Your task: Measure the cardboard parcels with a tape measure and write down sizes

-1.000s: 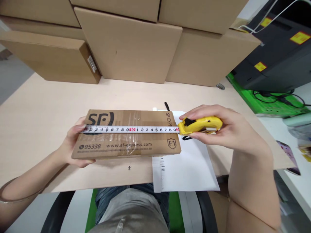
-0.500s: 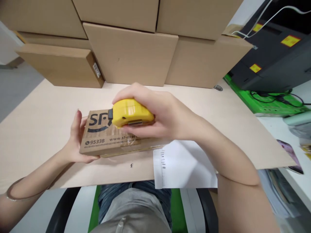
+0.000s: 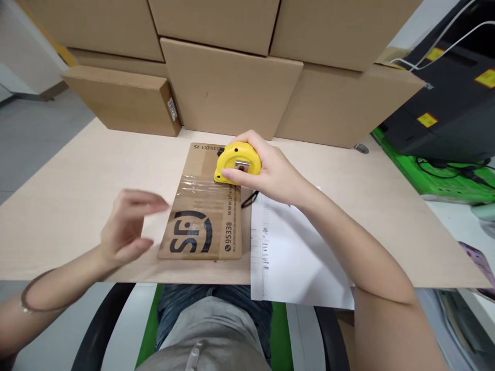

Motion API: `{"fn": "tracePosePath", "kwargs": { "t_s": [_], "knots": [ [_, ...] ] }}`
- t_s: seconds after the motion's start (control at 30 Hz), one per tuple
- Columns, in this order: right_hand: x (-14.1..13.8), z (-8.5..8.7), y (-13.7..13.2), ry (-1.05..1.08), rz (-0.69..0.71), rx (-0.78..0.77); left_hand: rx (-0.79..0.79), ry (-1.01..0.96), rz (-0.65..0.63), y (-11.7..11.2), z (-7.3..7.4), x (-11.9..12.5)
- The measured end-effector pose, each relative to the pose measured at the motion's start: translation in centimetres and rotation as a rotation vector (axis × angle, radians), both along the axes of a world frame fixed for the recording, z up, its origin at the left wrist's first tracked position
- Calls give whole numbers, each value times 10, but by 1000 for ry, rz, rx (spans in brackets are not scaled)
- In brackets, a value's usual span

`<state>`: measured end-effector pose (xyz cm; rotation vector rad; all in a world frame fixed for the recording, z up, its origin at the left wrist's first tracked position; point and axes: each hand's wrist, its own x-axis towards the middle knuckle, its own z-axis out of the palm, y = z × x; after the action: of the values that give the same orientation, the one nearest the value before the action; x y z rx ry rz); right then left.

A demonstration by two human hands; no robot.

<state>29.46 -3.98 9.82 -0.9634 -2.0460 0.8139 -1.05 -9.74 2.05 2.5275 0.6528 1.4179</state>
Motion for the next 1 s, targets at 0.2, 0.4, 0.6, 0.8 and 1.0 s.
{"fn": "tracePosePath", "kwargs": {
  "t_s": [0.2,0.4,0.6,0.8,1.0],
  "knots": [
    [1,-2,0,14,65,82,-285,-19,-79,44,-8,14],
    [-37,1,3,-3,245,233,-379,-120,-222,42,-20,28],
    [-39,6,0,-108,306,284,-321,-188,-206,39,-23,33],
    [20,4,-12,-122,161,247,-255,-59,-167,36,-14,34],
    [59,-11,-20,-28,69,212,-300,-57,-163,34,-12,34]
  ]
}}
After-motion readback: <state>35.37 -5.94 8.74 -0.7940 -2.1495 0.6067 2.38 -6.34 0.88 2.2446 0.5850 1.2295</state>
